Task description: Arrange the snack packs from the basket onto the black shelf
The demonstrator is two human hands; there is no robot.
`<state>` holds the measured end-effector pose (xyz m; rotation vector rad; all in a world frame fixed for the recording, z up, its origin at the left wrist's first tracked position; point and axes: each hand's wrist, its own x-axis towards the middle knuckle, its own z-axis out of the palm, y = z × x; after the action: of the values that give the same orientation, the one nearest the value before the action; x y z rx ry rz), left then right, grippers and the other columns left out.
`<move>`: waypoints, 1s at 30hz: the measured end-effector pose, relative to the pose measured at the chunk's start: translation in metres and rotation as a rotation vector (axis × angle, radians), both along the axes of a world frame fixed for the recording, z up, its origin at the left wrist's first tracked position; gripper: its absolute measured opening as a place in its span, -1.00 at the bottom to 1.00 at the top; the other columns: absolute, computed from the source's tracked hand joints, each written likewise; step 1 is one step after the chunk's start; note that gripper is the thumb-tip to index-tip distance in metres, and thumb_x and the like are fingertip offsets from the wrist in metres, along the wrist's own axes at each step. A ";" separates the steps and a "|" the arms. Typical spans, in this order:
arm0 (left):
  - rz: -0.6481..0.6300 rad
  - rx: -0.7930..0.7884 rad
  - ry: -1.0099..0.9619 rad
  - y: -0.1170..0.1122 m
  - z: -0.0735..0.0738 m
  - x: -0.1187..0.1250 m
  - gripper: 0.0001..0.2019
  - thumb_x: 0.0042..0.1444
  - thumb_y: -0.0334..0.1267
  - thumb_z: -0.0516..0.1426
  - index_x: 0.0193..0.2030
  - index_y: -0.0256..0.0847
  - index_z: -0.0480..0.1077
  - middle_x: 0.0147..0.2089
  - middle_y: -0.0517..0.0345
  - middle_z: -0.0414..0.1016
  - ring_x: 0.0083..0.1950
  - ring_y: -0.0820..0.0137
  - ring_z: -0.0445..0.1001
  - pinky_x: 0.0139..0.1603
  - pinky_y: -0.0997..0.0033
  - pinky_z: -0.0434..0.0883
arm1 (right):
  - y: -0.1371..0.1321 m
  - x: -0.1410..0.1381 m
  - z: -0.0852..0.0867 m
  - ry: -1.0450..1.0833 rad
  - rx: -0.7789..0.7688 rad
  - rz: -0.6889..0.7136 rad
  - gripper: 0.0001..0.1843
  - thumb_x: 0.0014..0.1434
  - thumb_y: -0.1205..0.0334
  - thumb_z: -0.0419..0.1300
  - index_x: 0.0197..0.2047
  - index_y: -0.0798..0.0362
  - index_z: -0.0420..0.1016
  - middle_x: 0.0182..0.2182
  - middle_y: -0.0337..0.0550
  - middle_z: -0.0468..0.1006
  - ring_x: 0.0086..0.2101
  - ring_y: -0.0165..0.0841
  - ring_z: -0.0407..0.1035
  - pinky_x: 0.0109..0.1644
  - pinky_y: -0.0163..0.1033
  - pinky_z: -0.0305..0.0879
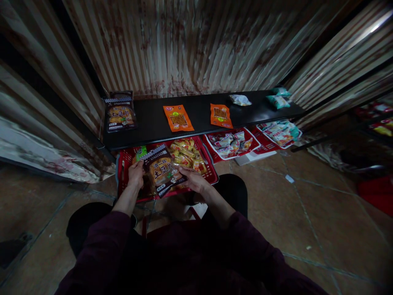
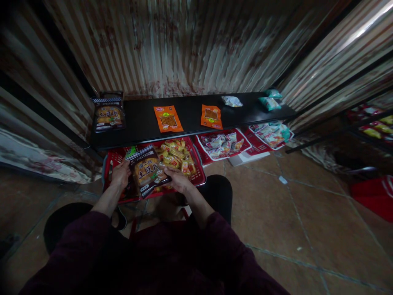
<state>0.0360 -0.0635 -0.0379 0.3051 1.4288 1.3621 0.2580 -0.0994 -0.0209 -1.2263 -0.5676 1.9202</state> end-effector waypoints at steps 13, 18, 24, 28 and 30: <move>0.002 -0.015 -0.048 0.001 -0.004 -0.007 -0.90 -0.08 -0.34 0.19 -0.43 -0.23 0.32 -0.51 0.25 0.41 -0.49 0.54 0.41 -0.43 0.54 0.35 | -0.013 -0.005 0.005 0.123 0.116 0.045 -0.46 -0.12 0.39 0.37 -0.01 0.00 0.47 -0.30 -0.26 0.58 -0.32 -0.39 0.50 -0.14 -0.16 0.50; -0.052 0.025 -0.032 -0.004 0.000 -0.004 -0.82 -0.14 -0.37 0.21 -0.33 -0.20 0.36 -0.39 0.24 0.45 -0.41 0.52 0.43 -0.35 0.51 0.36 | -0.017 -0.008 0.005 0.044 0.149 -0.007 -0.48 -0.14 0.36 0.38 -0.04 -0.04 0.50 -0.22 -0.23 0.58 -0.33 -0.38 0.49 -0.24 -0.23 0.49; 0.005 0.024 0.043 -0.004 0.000 -0.002 -0.60 -0.13 -0.38 0.21 -0.10 -0.10 0.27 -0.27 0.25 0.42 -0.33 0.52 0.43 -0.33 0.51 0.34 | -0.018 -0.013 0.017 -0.003 0.169 -0.032 -0.49 -0.19 0.31 0.40 -0.08 -0.05 0.54 -0.19 -0.22 0.58 -0.32 -0.35 0.49 -0.31 -0.26 0.47; -0.020 0.050 0.164 -0.004 -0.002 -0.003 -0.50 -0.11 -0.33 0.23 0.00 -0.03 0.19 -0.22 0.23 0.40 -0.30 0.49 0.41 -0.35 0.52 0.31 | -0.019 -0.015 0.020 -0.040 0.206 -0.046 -0.47 -0.20 0.28 0.40 -0.07 -0.05 0.53 -0.11 -0.20 0.56 -0.24 -0.29 0.49 -0.26 -0.21 0.48; -0.058 0.067 0.216 -0.004 -0.003 -0.004 -0.52 -0.13 -0.31 0.24 -0.03 -0.03 0.22 -0.23 0.24 0.39 -0.32 0.50 0.39 -0.37 0.54 0.29 | -0.019 -0.017 0.023 -0.079 0.247 -0.036 -0.47 -0.17 0.23 0.40 -0.04 -0.06 0.52 -0.04 -0.18 0.54 -0.18 -0.26 0.48 -0.21 -0.21 0.47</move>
<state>0.0318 -0.0676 -0.0412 0.5472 1.5402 1.3631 0.2414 -0.1187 0.0025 -1.1486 -0.7931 1.7188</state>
